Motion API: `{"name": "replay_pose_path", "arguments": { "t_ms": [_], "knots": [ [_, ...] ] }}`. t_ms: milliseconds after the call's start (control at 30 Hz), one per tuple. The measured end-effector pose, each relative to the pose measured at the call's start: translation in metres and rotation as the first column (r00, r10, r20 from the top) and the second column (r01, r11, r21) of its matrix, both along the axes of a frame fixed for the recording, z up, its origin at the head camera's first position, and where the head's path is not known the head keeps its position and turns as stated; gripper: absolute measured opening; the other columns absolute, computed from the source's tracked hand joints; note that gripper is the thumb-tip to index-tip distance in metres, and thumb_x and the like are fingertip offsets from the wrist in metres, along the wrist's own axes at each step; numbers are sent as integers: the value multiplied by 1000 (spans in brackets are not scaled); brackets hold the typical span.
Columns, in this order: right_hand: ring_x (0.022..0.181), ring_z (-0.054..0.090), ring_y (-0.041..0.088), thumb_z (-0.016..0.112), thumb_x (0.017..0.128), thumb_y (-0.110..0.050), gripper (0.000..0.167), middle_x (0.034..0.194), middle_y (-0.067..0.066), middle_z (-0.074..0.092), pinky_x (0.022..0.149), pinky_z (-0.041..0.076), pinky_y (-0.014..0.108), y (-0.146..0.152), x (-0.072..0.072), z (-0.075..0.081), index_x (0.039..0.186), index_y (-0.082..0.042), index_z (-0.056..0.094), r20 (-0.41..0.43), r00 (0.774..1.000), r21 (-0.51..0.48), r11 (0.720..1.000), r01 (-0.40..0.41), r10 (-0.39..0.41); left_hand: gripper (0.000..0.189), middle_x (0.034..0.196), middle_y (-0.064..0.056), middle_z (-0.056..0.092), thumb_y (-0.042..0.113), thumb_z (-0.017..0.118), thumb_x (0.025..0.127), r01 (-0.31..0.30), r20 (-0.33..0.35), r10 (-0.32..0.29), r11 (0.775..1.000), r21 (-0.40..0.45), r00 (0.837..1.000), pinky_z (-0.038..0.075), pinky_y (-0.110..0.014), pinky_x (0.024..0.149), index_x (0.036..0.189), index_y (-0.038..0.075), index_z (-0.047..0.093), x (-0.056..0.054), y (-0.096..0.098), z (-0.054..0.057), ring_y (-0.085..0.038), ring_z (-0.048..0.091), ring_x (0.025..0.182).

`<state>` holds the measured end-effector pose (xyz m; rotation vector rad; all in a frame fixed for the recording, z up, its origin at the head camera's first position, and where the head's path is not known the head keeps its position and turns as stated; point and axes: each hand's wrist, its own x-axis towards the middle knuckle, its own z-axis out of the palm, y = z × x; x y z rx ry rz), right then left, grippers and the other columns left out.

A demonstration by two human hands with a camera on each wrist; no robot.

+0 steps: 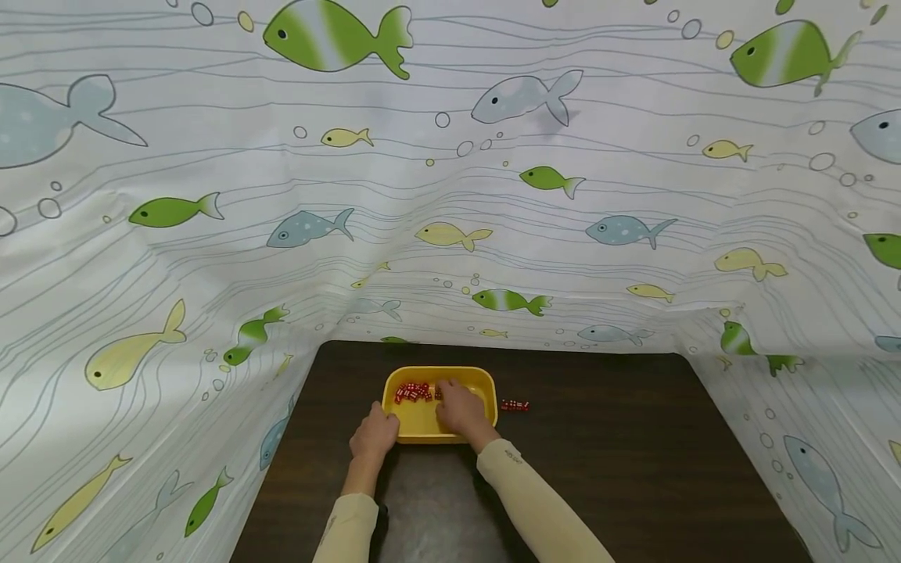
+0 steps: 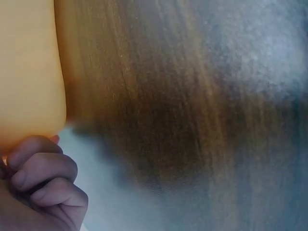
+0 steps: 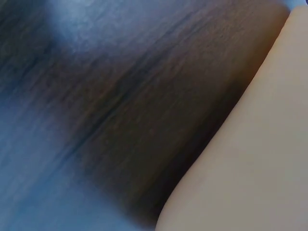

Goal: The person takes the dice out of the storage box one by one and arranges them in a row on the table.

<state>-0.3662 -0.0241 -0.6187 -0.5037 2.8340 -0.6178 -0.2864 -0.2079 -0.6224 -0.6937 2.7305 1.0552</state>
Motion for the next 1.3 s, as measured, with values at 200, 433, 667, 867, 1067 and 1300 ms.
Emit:
{"name": "replay_pose_path", "arguments": {
  "t_ms": [200, 433, 667, 867, 1067, 1300],
  "knots": [
    [87, 58, 17, 73, 101, -25, 20, 107, 2, 66, 84, 57, 43, 2, 0, 3, 119, -17, 67, -1, 1000, 4, 1000, 25, -25, 54, 104, -22, 64, 25, 47, 103, 2, -1, -2, 1000, -6, 1000, 49, -54, 81, 146, -8, 45, 1, 1, 3, -32, 58, 82],
    [82, 58, 15, 74, 100, -27, 15, 100, -1, 69, 84, 58, 40, 3, 1, -1, 112, -17, 72, -25, 999, 31, 999, 35, -35, 55, 103, -21, 64, 25, 48, 102, -2, 3, 2, 1000, -11, 1000, 49, -53, 80, 147, -7, 46, 3, 2, 2, -33, 58, 82],
    [77, 59, 16, 73, 100, -23, 10, 94, -2, 71, 79, 56, 40, 7, 3, 1, 106, -16, 74, -31, 998, -20, 999, 50, -51, 55, 103, -22, 64, 24, 47, 102, -1, 3, 1, 1000, -6, 1000, 49, -55, 81, 146, -7, 45, 4, 2, 4, -34, 58, 82],
    [76, 58, 17, 73, 101, -26, 12, 95, -3, 72, 77, 55, 39, 9, 4, 4, 108, -17, 75, -30, 997, -52, 996, 71, -72, 54, 102, -22, 63, 24, 48, 101, -2, -7, 2, 1000, -7, 1000, 48, -55, 81, 145, -7, 46, 5, 1, 6, -34, 58, 82],
    [80, 59, 17, 73, 101, -27, 14, 102, -2, 74, 83, 57, 40, 15, 7, 12, 110, -17, 75, 11, 994, -121, 987, 107, -106, 56, 108, -24, 65, 24, 48, 101, 2, -1, -2, 1000, -10, 1000, 49, -56, 84, 147, -8, 45, 5, 1, 6, -34, 58, 85],
    [89, 64, 15, 74, 101, -29, 15, 111, -2, 77, 87, 59, 43, 23, 10, 26, 112, -19, 76, -46, 992, -181, 978, 104, -114, 60, 116, -27, 65, 24, 49, 102, -16, 1, 16, 1000, 0, 1000, 49, -57, 88, 152, -7, 42, 4, 1, 4, -35, 60, 89]
  ]
}}
